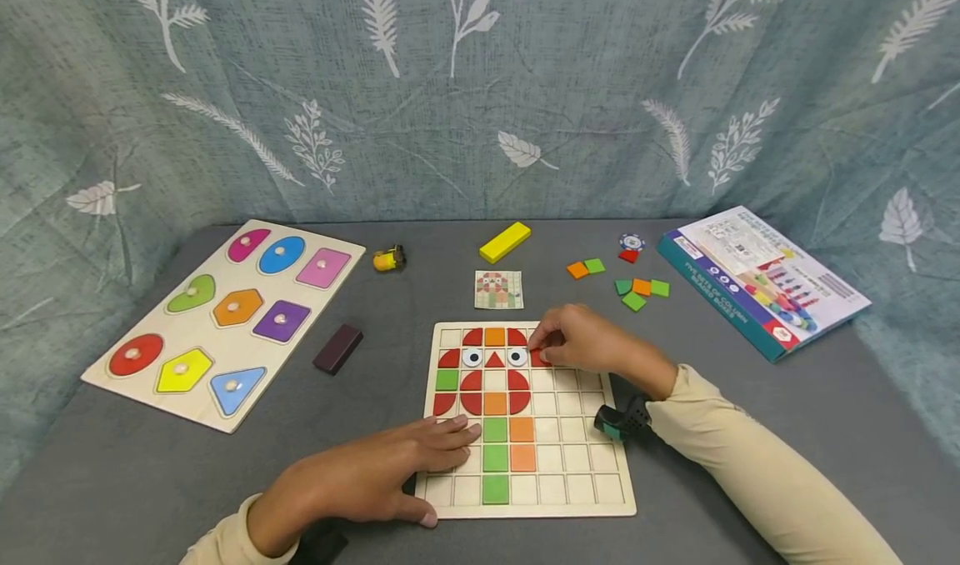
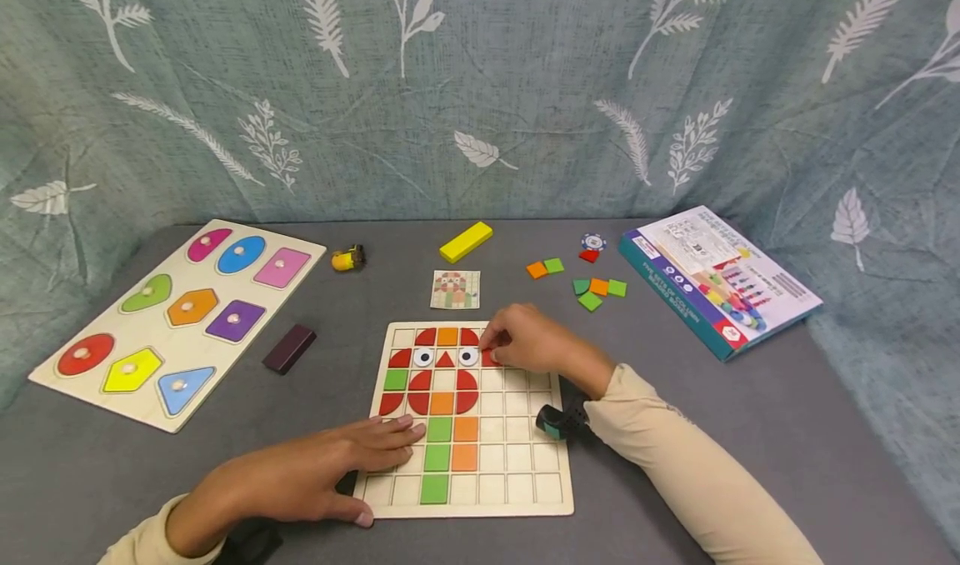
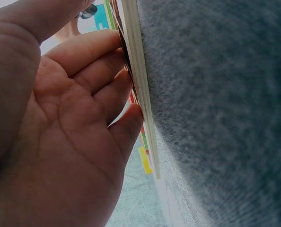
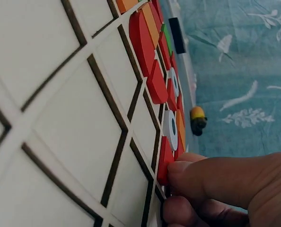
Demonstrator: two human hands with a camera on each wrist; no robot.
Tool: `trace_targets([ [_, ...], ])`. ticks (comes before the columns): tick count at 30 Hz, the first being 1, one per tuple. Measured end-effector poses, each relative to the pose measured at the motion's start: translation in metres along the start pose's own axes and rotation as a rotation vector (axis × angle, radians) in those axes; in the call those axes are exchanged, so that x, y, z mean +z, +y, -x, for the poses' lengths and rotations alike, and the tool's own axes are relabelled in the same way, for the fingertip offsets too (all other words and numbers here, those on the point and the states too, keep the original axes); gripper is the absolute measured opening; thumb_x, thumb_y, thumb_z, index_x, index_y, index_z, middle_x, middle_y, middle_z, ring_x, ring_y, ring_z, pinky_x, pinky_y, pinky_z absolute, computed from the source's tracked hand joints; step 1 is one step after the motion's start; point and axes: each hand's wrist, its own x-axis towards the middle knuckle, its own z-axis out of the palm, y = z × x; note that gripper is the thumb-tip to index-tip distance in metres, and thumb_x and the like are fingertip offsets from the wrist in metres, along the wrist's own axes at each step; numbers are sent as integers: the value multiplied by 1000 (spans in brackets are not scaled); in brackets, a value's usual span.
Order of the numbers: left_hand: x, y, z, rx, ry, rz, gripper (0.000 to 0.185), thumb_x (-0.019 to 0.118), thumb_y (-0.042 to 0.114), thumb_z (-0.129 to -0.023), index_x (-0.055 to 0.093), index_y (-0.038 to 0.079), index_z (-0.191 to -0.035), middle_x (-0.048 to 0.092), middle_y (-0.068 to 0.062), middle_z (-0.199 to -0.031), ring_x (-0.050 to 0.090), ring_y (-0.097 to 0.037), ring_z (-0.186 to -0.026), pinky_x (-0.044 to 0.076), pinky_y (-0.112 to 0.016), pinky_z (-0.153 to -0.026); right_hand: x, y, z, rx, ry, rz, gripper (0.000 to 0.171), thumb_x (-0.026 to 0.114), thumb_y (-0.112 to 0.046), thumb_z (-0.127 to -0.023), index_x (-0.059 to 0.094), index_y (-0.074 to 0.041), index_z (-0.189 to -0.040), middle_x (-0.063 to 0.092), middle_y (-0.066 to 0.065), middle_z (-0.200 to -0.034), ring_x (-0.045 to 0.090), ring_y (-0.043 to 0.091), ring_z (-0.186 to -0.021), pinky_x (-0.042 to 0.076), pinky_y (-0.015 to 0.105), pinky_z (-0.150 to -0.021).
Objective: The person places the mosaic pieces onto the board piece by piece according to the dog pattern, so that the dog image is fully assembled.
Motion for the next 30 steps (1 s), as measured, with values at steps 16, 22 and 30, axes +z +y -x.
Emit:
trace_targets([
  [16,-1,0,-3,-6,-13,-10,69,76,26,-85,46,18,-146,31,9,-155,20,-19,-145,28,-47,-111,-24,19,17,107,143,0,18,63,0,-91,72,2,-107,70,10,-99,60,16,-78,50,31,-67],
  [22,0,0,-2,10,-6,-18,69,77,25,-85,45,17,-146,30,8,-155,20,-20,-145,28,-47,-111,-37,40,33,148,230,34,19,62,0,-93,71,4,-109,70,13,-100,63,20,-84,51,35,-71],
  [30,0,0,0,8,3,13,70,77,24,-85,44,16,-147,30,9,-155,19,-18,-145,28,-44,-111,-47,56,50,203,376,108,20,62,1,-92,69,7,-109,68,19,-102,60,25,-82,47,37,-68],
])
